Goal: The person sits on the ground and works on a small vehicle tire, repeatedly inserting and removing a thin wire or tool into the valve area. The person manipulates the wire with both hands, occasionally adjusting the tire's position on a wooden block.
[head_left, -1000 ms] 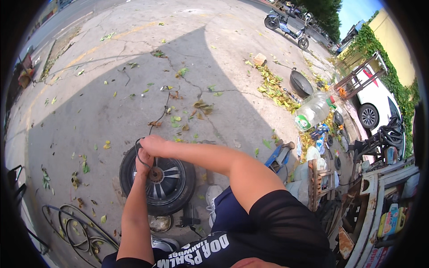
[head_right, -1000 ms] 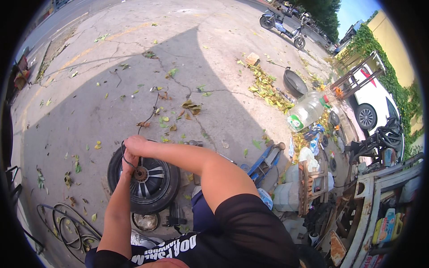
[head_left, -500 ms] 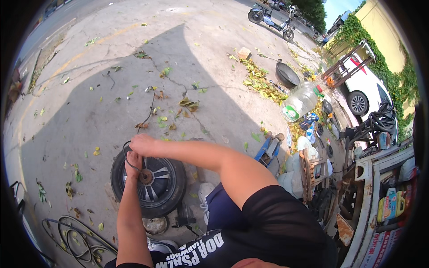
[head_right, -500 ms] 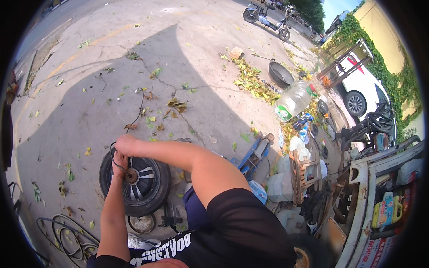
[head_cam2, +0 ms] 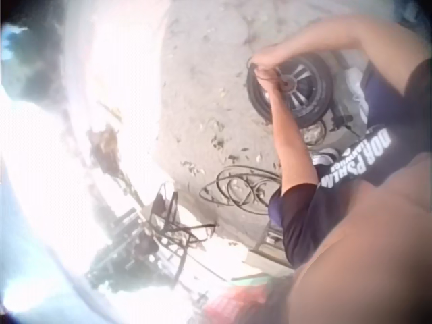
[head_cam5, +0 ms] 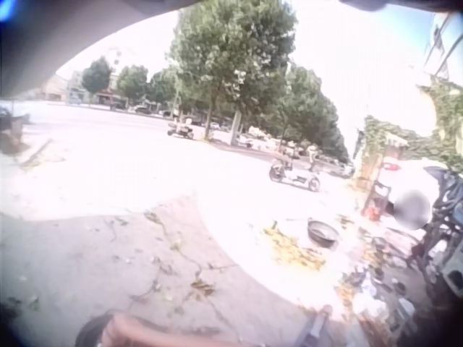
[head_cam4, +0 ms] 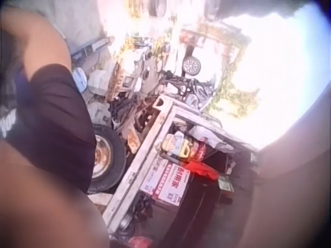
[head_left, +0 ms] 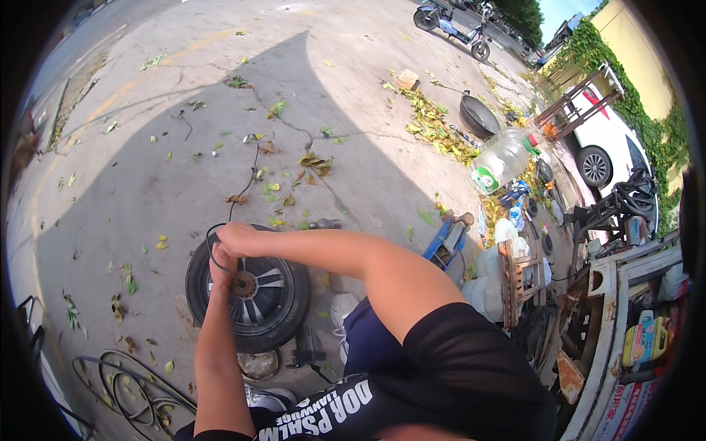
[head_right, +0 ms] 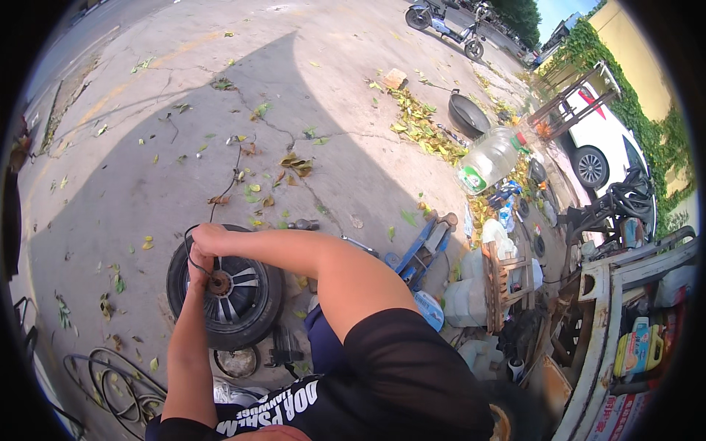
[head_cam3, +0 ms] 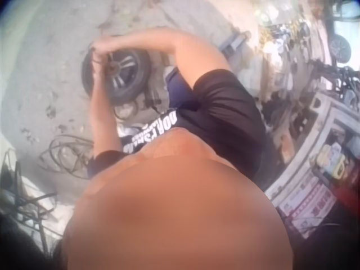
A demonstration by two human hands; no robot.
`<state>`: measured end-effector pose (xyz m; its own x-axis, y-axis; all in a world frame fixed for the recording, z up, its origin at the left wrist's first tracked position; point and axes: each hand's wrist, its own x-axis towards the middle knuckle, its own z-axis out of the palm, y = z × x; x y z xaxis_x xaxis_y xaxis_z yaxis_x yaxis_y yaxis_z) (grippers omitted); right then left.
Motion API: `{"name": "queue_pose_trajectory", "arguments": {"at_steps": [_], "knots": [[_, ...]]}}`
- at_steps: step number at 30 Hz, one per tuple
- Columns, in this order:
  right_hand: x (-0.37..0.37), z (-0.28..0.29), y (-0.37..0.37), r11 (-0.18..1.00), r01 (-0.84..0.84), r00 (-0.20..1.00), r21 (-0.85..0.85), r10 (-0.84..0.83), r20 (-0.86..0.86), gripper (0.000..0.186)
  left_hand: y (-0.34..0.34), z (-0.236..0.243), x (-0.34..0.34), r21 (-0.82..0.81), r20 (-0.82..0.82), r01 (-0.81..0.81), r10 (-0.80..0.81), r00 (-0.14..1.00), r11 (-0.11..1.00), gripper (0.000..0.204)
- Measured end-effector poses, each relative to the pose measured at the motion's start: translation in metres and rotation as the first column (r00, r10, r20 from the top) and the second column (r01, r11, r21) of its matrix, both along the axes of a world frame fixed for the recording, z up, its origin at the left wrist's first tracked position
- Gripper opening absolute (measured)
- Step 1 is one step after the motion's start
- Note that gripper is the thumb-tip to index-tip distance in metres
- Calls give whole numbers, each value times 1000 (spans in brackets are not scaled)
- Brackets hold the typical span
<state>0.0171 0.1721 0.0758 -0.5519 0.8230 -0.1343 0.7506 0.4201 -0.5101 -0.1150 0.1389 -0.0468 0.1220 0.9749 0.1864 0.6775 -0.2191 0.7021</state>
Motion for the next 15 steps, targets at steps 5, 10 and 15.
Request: {"name": "queue_pose_trajectory", "arguments": {"at_steps": [5,10,15], "knots": [[11,11,6,905,-353,935,238,336,108,18,2,-2,3,110,33,18,-22,999,994,21],[9,31,4,863,-454,887,220,416,199,11,1,-6,-3,75,6,11,-11,1000,997,21],[7,19,2,869,-400,916,291,375,140,10,-2,2,2,197,22,35,-40,999,980,19]]}}
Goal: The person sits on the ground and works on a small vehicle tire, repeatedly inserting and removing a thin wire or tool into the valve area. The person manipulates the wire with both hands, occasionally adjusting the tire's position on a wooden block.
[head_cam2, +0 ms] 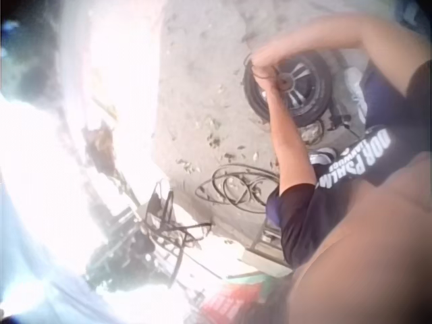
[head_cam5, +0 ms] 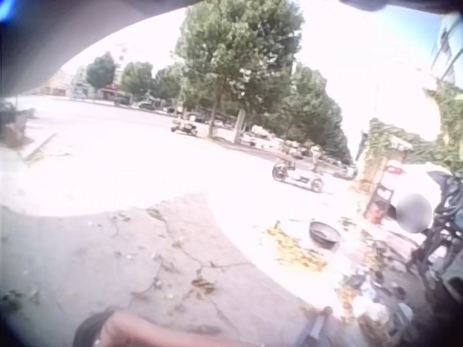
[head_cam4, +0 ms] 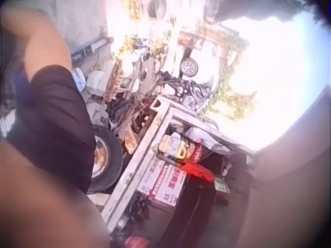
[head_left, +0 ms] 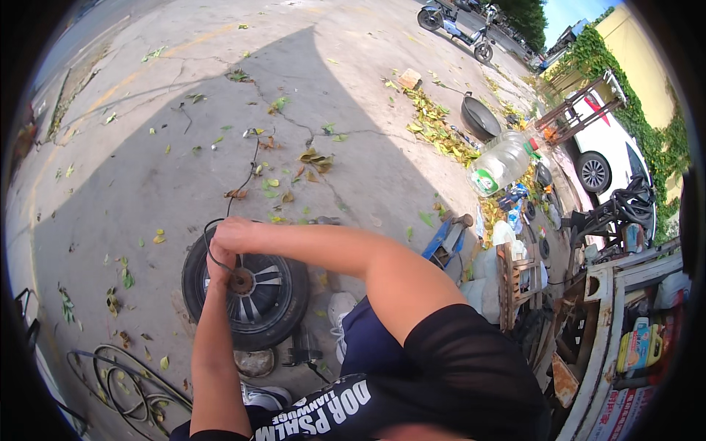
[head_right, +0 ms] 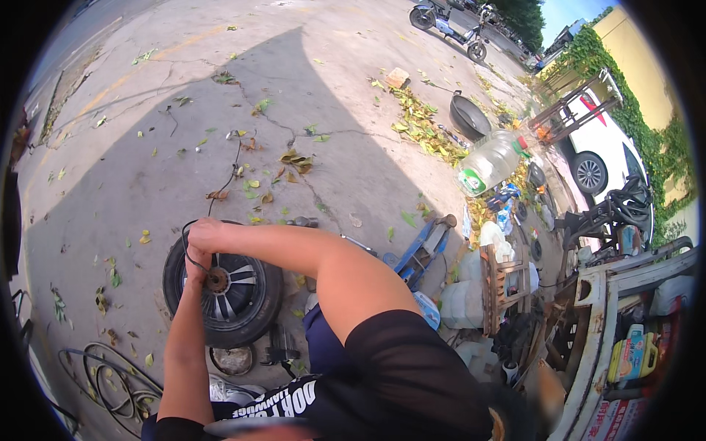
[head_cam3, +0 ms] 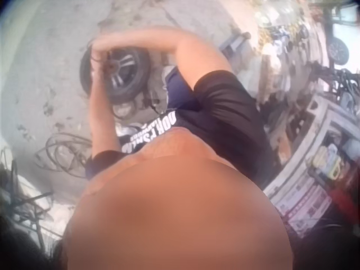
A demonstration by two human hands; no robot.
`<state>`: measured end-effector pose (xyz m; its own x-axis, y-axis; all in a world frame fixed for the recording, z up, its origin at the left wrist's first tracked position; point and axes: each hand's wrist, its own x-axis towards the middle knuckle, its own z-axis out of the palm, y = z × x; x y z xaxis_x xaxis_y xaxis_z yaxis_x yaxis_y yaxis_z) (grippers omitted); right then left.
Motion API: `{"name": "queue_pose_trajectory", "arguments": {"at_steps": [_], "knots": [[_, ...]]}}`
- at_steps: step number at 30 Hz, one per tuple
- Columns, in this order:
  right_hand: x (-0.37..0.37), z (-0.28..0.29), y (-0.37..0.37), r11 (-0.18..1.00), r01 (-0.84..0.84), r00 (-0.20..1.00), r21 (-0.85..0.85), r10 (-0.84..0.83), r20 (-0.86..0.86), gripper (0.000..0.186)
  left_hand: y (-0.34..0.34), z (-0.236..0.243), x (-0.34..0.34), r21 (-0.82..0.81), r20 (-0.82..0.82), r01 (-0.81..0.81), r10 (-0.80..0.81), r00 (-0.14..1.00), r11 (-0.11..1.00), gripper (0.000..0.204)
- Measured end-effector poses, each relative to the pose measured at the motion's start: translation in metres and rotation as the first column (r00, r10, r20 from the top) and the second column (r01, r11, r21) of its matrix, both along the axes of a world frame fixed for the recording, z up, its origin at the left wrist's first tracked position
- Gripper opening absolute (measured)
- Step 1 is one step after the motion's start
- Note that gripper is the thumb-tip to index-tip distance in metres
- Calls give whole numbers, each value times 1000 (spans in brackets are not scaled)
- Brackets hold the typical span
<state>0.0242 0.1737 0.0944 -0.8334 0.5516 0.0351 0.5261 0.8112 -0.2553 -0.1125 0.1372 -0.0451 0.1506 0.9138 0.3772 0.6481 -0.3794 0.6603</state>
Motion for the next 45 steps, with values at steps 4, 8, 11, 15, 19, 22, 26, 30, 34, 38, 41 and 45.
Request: {"name": "queue_pose_trajectory", "arguments": {"at_steps": [4,8,11,15,19,22,26,30,34,38,41,45], "knots": [[-4,-32,9,929,310,938,-204,-333,-93,12,-5,24,4,-176,-120,-24,3,993,984,17],[-9,-54,26,441,479,673,-759,-740,-6,15,-7,44,7,-238,-117,-22,-6,993,971,18],[6,-74,36,777,435,852,-455,-518,-70,15,-4,45,17,-182,-85,11,-27,996,983,18],[1,-29,12,971,233,960,-60,-239,-146,13,-8,40,3,-175,-99,-67,51,994,982,19],[4,-3,2,992,122,992,16,-122,12,13,-4,23,2,-134,-63,-90,83,995,987,21],[6,-12,-3,988,156,988,13,-156,-20,12,-6,26,13,-113,12,-89,91,996,990,20],[-8,-16,-11,943,307,939,-128,-322,-118,9,-4,18,0,-9,-91,-14,14,996,1000,19],[-8,-3,-7,474,447,791,-758,-606,88,19,-8,44,7,-299,-219,-53,-15,976,953,25],[-7,-32,-6,748,336,841,-573,-512,-174,29,-8,36,10,-90,-195,-60,42,980,994,18],[0,-30,-2,935,225,962,-275,-258,-91,28,-4,16,-1,-75,-113,-37,28,993,996,16],[7,-23,7,964,97,990,-248,-120,-79,26,-7,25,6,-34,-61,-38,36,997,999,15],[4,-20,12,970,59,994,-237,-78,-71,21,-7,20,5,-65,-25,-95,93,995,993,16]]}}
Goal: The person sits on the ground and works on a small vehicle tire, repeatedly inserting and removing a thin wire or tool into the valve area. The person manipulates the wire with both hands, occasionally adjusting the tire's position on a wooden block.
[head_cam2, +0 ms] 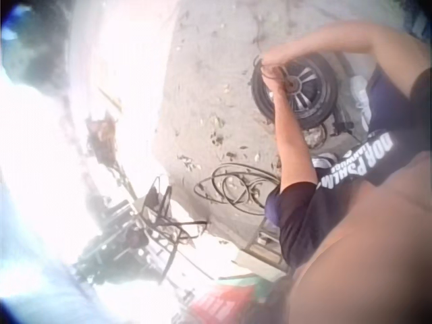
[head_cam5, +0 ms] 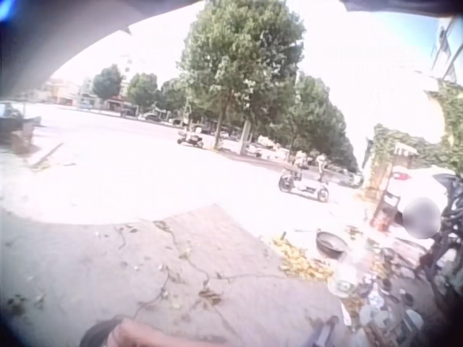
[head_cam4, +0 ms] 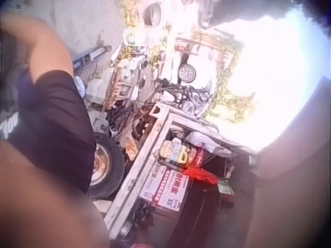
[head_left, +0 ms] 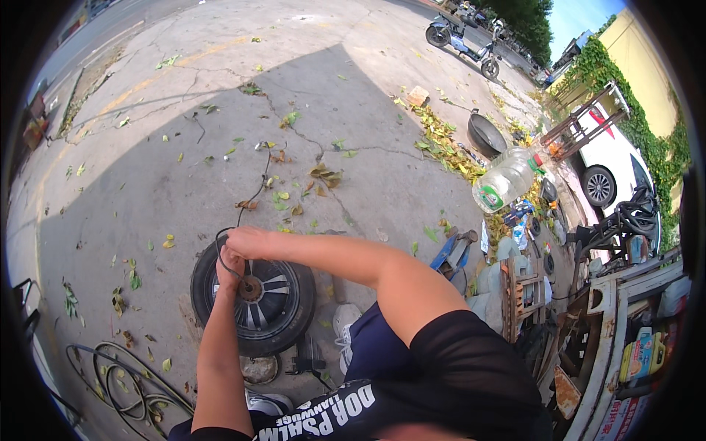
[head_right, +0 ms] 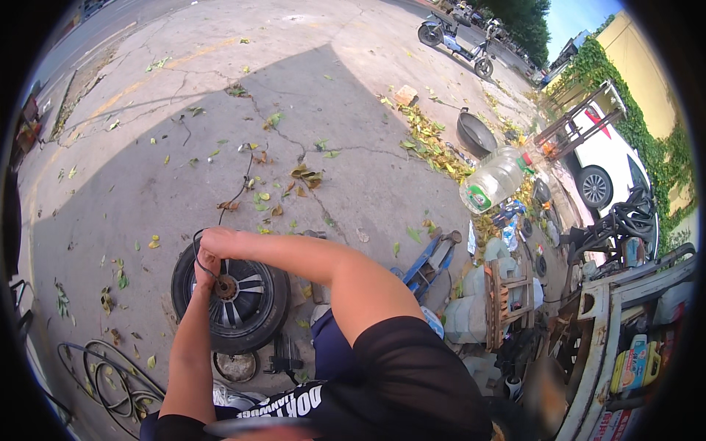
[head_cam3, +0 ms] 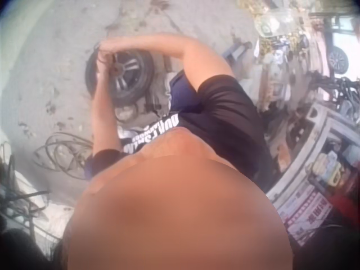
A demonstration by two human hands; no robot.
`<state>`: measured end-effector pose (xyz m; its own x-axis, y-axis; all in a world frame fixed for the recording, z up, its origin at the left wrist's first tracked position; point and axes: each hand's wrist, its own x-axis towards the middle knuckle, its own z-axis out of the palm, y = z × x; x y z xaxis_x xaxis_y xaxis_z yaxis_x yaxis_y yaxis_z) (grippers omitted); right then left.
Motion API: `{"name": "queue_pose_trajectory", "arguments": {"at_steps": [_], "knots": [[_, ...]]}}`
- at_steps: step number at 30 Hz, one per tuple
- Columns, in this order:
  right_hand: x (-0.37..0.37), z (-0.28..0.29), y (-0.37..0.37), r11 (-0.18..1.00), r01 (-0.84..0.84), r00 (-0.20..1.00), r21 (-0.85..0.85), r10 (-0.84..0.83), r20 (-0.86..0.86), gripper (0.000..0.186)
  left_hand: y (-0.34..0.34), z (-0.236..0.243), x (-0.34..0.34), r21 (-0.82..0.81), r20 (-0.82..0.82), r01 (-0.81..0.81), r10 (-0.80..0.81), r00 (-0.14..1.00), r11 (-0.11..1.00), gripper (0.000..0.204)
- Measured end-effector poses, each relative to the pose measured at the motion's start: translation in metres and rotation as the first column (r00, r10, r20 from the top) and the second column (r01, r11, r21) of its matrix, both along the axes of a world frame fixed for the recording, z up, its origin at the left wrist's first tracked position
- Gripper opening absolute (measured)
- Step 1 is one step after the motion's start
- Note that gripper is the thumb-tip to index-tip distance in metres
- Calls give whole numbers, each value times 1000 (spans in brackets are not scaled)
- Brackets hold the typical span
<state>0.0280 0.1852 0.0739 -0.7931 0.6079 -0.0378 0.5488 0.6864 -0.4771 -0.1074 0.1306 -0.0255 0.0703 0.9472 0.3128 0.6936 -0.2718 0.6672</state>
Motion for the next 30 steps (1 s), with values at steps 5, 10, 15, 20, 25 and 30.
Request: {"name": "queue_pose_trajectory", "arguments": {"at_steps": [5,10,15,20,25,30], "knots": [[0,-5,-4,999,21,997,25,-20,-69,18,-1,-1,1,-73,13,-22,23,1000,997,17],[-2,12,-8,997,81,997,8,-81,-22,16,1,-14,-5,-37,117,-2,7,993,999,14],[-7,-1,-5,961,273,961,47,-269,-71,18,-1,6,1,-76,-7,28,-28,1000,997,14],[-14,-21,-2,904,415,899,-100,-425,-106,16,-3,11,2,-76,-13,30,-31,999,997,20],[-18,-2,-11,966,256,961,38,-250,-121,15,2,-13,-12,-5,154,44,-43,987,999,23],[-9,-6,-8,957,291,950,17,-287,-122,18,-4,10,4,-69,133,22,-13,991,997,23]]}}
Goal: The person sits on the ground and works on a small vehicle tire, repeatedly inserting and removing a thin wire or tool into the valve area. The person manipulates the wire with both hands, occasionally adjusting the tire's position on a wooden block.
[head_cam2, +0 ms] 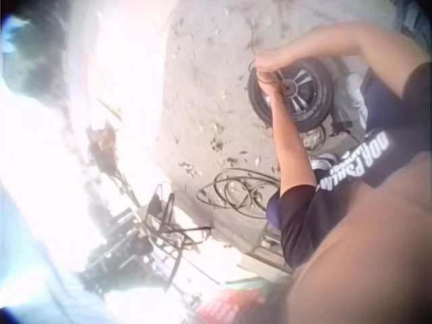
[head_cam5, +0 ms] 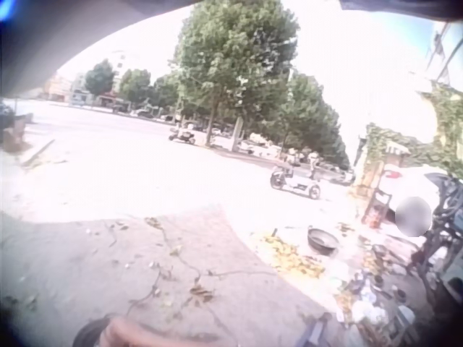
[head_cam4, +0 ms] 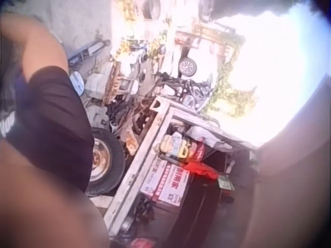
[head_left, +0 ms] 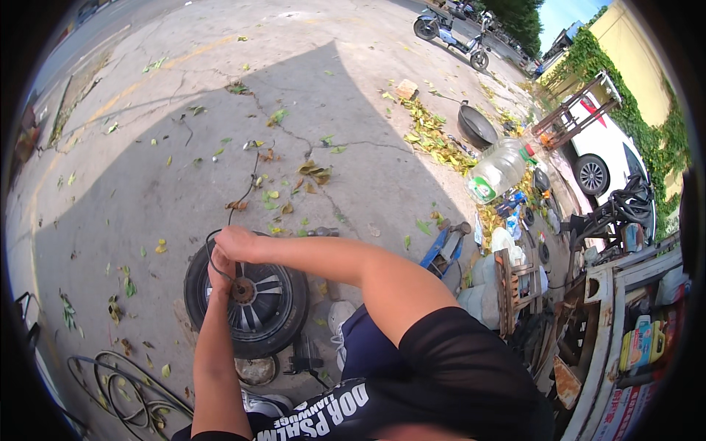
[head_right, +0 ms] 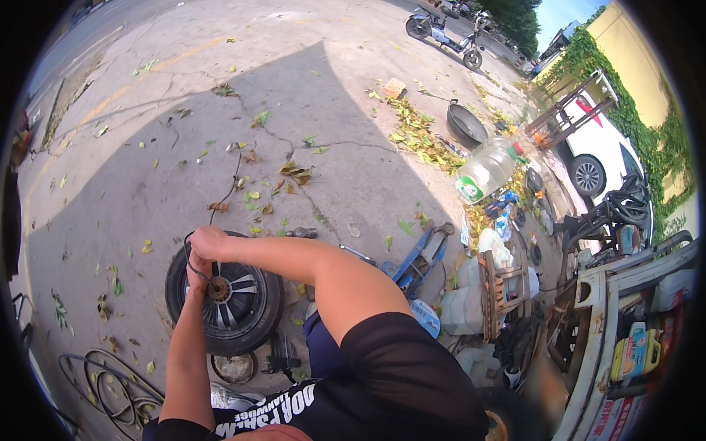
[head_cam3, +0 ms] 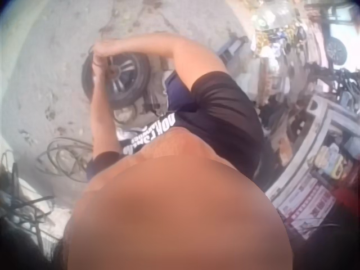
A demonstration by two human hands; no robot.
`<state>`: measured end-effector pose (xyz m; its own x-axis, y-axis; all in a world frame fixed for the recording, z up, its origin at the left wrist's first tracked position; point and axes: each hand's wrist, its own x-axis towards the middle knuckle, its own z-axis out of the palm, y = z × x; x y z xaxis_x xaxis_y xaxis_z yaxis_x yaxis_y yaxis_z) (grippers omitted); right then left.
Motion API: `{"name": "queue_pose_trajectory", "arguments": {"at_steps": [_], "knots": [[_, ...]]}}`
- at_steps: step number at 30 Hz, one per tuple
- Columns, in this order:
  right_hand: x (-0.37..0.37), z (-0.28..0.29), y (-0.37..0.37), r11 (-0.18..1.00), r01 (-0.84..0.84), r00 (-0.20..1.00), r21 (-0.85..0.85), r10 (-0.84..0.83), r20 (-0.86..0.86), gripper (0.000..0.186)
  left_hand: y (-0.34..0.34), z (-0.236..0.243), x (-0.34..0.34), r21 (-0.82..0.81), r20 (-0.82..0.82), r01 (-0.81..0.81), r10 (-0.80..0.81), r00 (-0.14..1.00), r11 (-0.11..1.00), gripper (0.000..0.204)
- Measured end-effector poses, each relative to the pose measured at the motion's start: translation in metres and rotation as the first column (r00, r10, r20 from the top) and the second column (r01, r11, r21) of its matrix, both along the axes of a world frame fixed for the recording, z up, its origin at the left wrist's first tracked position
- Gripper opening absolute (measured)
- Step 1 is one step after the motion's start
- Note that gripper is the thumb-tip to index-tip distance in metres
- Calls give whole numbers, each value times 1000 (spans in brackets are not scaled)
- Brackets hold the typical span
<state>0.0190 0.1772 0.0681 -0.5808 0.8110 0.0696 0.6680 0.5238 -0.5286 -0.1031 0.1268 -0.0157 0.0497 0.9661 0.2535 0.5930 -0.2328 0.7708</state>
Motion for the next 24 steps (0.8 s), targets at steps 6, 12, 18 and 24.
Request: {"name": "queue_pose_trajectory", "arguments": {"at_steps": [6,12,18,24], "knots": [[-2,6,9,767,184,936,-614,-328,-129,24,1,-6,-8,-70,-120,-10,2,993,997,18],[10,-13,18,996,-84,996,5,84,-3,17,2,-3,2,-85,-145,-42,29,989,996,20],[18,-4,19,936,-270,961,226,276,6,15,4,-4,-5,-52,-161,-24,16,987,998,22],[16,2,15,940,-279,957,194,257,131,11,5,-10,-7,-15,-159,4,-6,987,1000,21]]}}
